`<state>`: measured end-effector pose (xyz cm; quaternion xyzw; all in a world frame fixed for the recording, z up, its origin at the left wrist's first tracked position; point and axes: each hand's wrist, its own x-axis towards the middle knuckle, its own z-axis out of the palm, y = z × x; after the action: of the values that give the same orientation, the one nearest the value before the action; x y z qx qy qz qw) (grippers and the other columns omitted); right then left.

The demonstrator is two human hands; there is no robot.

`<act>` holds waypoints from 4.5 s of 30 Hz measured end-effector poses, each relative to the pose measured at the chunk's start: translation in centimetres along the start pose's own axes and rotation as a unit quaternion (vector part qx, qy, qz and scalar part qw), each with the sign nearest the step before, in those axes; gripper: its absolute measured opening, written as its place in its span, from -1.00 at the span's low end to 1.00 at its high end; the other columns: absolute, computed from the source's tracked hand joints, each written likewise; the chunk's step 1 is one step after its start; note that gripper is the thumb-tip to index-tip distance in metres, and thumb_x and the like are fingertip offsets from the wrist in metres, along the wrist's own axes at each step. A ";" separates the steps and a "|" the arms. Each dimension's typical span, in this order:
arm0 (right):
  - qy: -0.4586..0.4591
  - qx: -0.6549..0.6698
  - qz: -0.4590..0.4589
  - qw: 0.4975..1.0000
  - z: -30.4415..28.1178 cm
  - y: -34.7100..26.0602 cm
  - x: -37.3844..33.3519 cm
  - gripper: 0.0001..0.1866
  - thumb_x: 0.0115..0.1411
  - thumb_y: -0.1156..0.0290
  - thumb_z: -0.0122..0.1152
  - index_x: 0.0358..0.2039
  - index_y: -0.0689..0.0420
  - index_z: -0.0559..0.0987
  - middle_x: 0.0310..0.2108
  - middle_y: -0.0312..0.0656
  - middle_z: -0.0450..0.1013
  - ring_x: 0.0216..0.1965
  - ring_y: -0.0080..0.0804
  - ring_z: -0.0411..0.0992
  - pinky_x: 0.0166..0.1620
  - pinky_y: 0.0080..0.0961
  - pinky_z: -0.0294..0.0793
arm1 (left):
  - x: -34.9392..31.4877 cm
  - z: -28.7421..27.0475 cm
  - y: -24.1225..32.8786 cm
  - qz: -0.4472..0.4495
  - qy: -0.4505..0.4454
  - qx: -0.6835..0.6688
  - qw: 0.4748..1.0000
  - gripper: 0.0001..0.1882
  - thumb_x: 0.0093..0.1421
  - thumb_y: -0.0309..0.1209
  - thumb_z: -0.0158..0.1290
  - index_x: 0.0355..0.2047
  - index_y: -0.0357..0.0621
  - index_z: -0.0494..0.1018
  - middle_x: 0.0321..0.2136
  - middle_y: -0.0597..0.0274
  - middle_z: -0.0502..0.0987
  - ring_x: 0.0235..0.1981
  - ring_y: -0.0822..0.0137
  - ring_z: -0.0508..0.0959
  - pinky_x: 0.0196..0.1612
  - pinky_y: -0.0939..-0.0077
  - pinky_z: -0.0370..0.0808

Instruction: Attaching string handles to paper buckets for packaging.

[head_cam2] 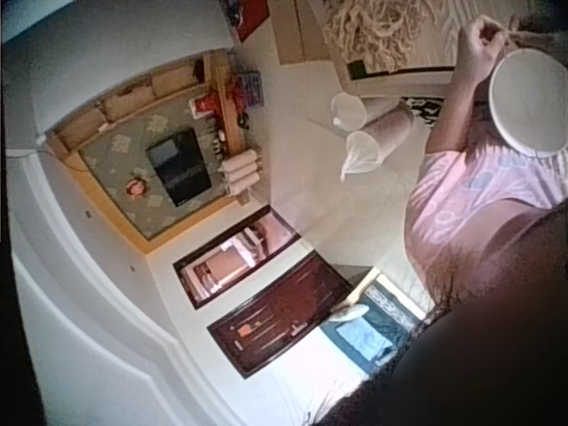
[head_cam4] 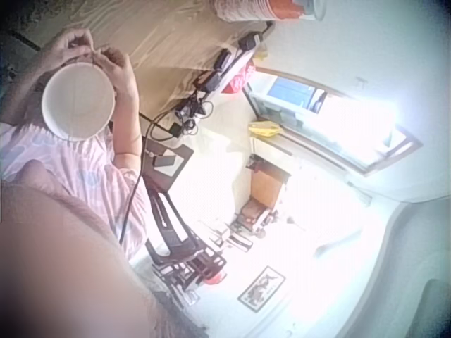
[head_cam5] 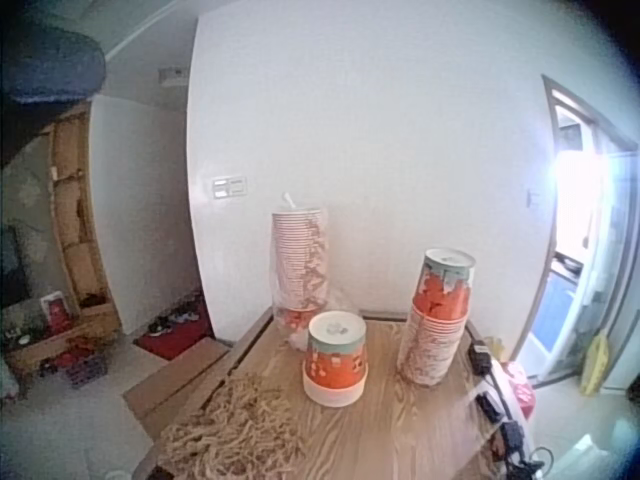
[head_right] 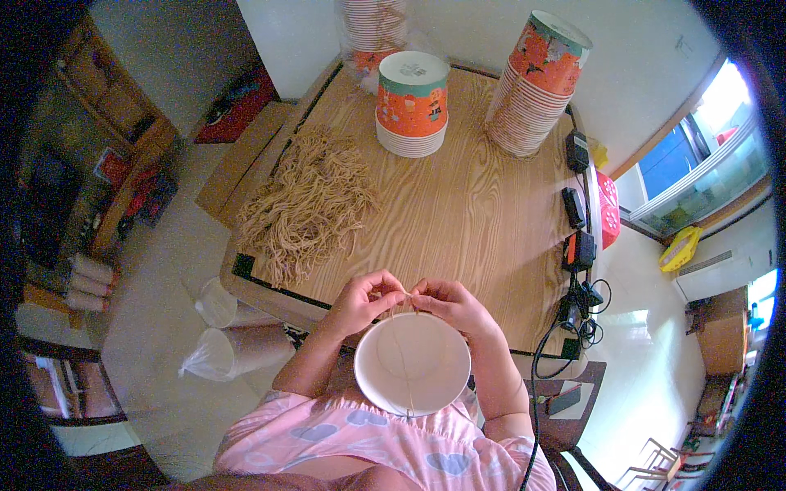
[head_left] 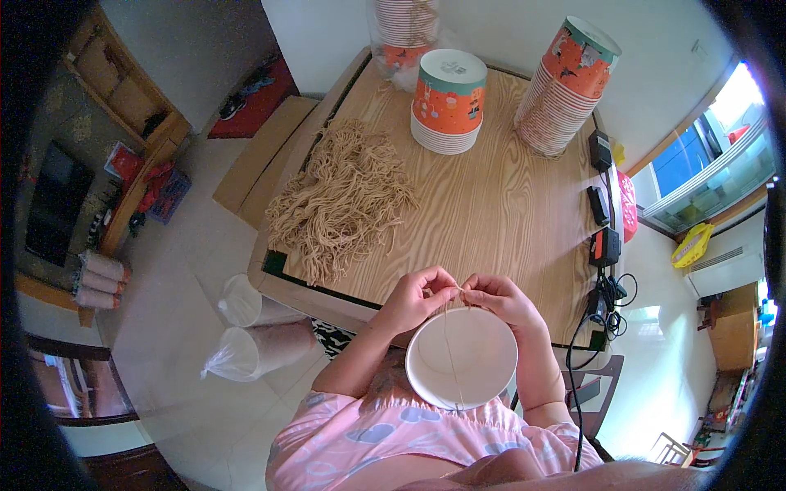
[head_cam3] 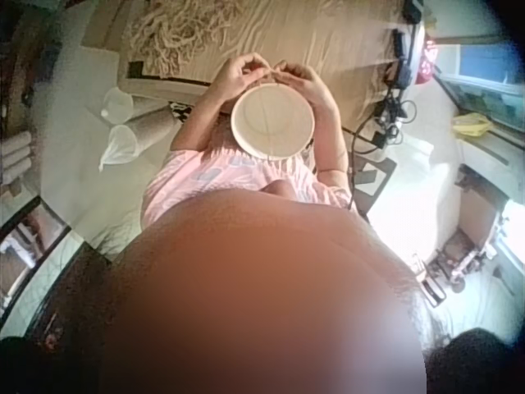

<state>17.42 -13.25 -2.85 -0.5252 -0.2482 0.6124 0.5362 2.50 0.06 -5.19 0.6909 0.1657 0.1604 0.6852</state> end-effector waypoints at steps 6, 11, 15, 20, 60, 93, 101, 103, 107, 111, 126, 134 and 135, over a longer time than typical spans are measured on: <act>0.010 -0.027 -0.033 0.999 0.1 0.1 0.0 -0.90 0.18 0.44 0.15 -0.35 0.20 0.49 -0.48 -0.42 0.39 -0.44 -0.74 0.33 -0.41 -0.78 0.29 | 0.0 0.0 0.3 -0.006 -0.005 -0.004 1.000 -0.90 0.13 -0.45 0.10 -0.38 -0.22 0.47 -0.53 0.40 0.50 -0.52 0.64 0.42 -0.46 0.69 0.38; 0.057 -0.119 -0.081 0.988 0.3 0.3 -0.2 -0.93 0.13 0.53 0.17 -0.37 0.22 0.48 -0.48 -0.40 0.39 -0.43 -0.71 0.33 -0.37 -0.75 0.32 | -0.2 0.1 0.2 -0.009 0.001 -0.001 1.000 -0.91 0.12 -0.46 0.11 -0.38 -0.22 0.47 -0.52 0.40 0.50 -0.52 0.64 0.42 -0.46 0.69 0.38; 0.095 -0.234 -0.141 0.957 0.7 0.1 -0.5 -0.93 0.09 0.50 0.20 -0.42 0.21 0.51 -0.50 -0.38 0.44 -0.41 -0.65 0.35 -0.29 -0.63 0.36 | -0.3 0.2 0.4 0.002 0.010 -0.007 1.000 -0.90 0.12 -0.45 0.11 -0.38 -0.21 0.47 -0.53 0.42 0.50 -0.53 0.65 0.41 -0.47 0.70 0.38; 0.106 -0.235 -0.134 0.957 0.9 -0.1 -0.7 -0.93 0.08 0.50 0.20 -0.42 0.22 0.52 -0.50 -0.34 0.45 -0.38 -0.63 0.36 -0.27 -0.62 0.36 | -0.4 0.2 0.8 -0.018 -0.008 0.002 1.000 -0.89 0.13 -0.45 0.11 -0.36 -0.21 0.48 -0.54 0.44 0.49 -0.54 0.66 0.39 -0.47 0.71 0.37; 0.146 -0.249 -0.201 0.936 0.8 -0.3 -0.6 -0.89 0.08 0.52 0.21 -0.37 0.23 0.50 -0.45 -0.29 0.46 -0.34 -0.59 0.38 -0.22 -0.60 0.37 | -0.3 0.7 0.2 0.054 0.041 0.052 0.996 -0.93 0.06 -0.49 0.14 -0.43 -0.22 0.50 -0.53 0.41 0.45 -0.59 0.65 0.36 -0.52 0.72 0.31; 0.155 -0.368 -0.219 0.890 2.0 -1.1 -1.3 -0.88 -0.01 0.49 0.27 -0.46 0.21 0.51 -0.50 -0.19 0.43 -0.43 -0.39 0.43 -0.34 -0.50 0.43 | -0.7 1.2 1.6 0.076 0.108 0.103 0.986 -0.94 0.04 -0.54 0.12 -0.44 -0.18 0.48 -0.48 0.36 0.44 -0.52 0.57 0.43 -0.47 0.69 0.37; 0.148 -0.371 -0.226 0.888 1.9 -1.0 -1.1 -0.88 0.00 0.50 0.26 -0.44 0.21 0.51 -0.50 -0.19 0.44 -0.43 -0.40 0.43 -0.34 -0.50 0.44 | -1.0 1.2 2.3 0.187 0.110 0.243 0.945 -0.87 -0.04 -0.55 0.17 -0.43 -0.18 0.48 -0.46 0.22 0.46 -0.37 0.23 0.50 -0.32 0.43 0.44; 0.149 -0.369 -0.229 0.888 1.9 -1.0 -1.1 -0.88 -0.01 0.50 0.26 -0.44 0.21 0.51 -0.50 -0.19 0.43 -0.44 -0.39 0.43 -0.34 -0.50 0.44 | -0.9 1.2 2.2 0.191 0.104 0.246 0.944 -0.89 -0.02 -0.52 0.17 -0.44 -0.18 0.49 -0.48 0.23 0.47 -0.41 0.26 0.50 -0.35 0.49 0.43; 0.142 -0.375 -0.234 0.886 1.8 -1.0 -1.1 -0.88 0.00 0.50 0.26 -0.43 0.21 0.52 -0.49 -0.19 0.45 -0.44 -0.41 0.43 -0.33 -0.50 0.43 | -0.7 0.9 1.6 0.103 0.089 0.203 0.970 -0.87 0.02 -0.50 0.15 -0.38 -0.18 0.49 -0.48 0.26 0.49 -0.43 0.36 0.50 -0.35 0.57 0.41; 0.144 -0.321 -0.191 0.916 1.5 -0.9 -1.0 -0.89 0.03 0.50 0.24 -0.43 0.22 0.51 -0.48 -0.25 0.45 -0.40 -0.54 0.42 -0.29 -0.55 0.42 | 0.1 0.2 -0.1 0.016 0.041 0.033 0.998 -0.71 0.08 -0.48 0.13 -0.16 -0.18 0.40 -0.41 0.34 0.52 -0.40 0.55 0.48 -0.35 0.63 0.39; 0.040 -0.023 -0.162 0.986 -0.8 1.1 0.9 -0.96 0.13 0.54 0.13 -0.41 0.23 0.47 -0.40 -0.36 0.42 -0.31 -0.65 0.38 -0.21 -0.70 0.36 | 0.5 0.7 -0.8 -0.106 -0.084 -0.119 0.984 -0.82 0.11 -0.43 0.13 -0.28 -0.22 0.44 -0.46 0.41 0.48 -0.44 0.62 0.46 -0.37 0.71 0.41; 0.102 -0.049 -0.159 0.981 -0.9 1.5 0.3 -0.92 0.13 0.50 0.14 -0.40 0.22 0.47 -0.42 -0.37 0.40 -0.33 -0.67 0.34 -0.23 -0.68 0.34 | 0.2 0.7 -0.5 -0.094 -0.040 -0.102 0.989 -0.92 0.09 -0.47 0.12 -0.43 -0.20 0.46 -0.55 0.45 0.47 -0.55 0.67 0.42 -0.48 0.75 0.38; 0.114 -0.097 -0.168 0.974 -0.9 1.5 0.0 -0.91 0.11 0.48 0.17 -0.41 0.22 0.47 -0.44 -0.36 0.40 -0.34 -0.66 0.34 -0.25 -0.67 0.34 | 0.1 0.7 -0.4 -0.094 -0.040 -0.101 0.990 -0.92 0.09 -0.47 0.12 -0.43 -0.20 0.46 -0.55 0.45 0.47 -0.55 0.67 0.42 -0.48 0.75 0.38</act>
<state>17.62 -13.89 -4.44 -0.5919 -0.3284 0.4222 0.6029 2.94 -0.51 -5.60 0.6050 0.1859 0.0834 0.7697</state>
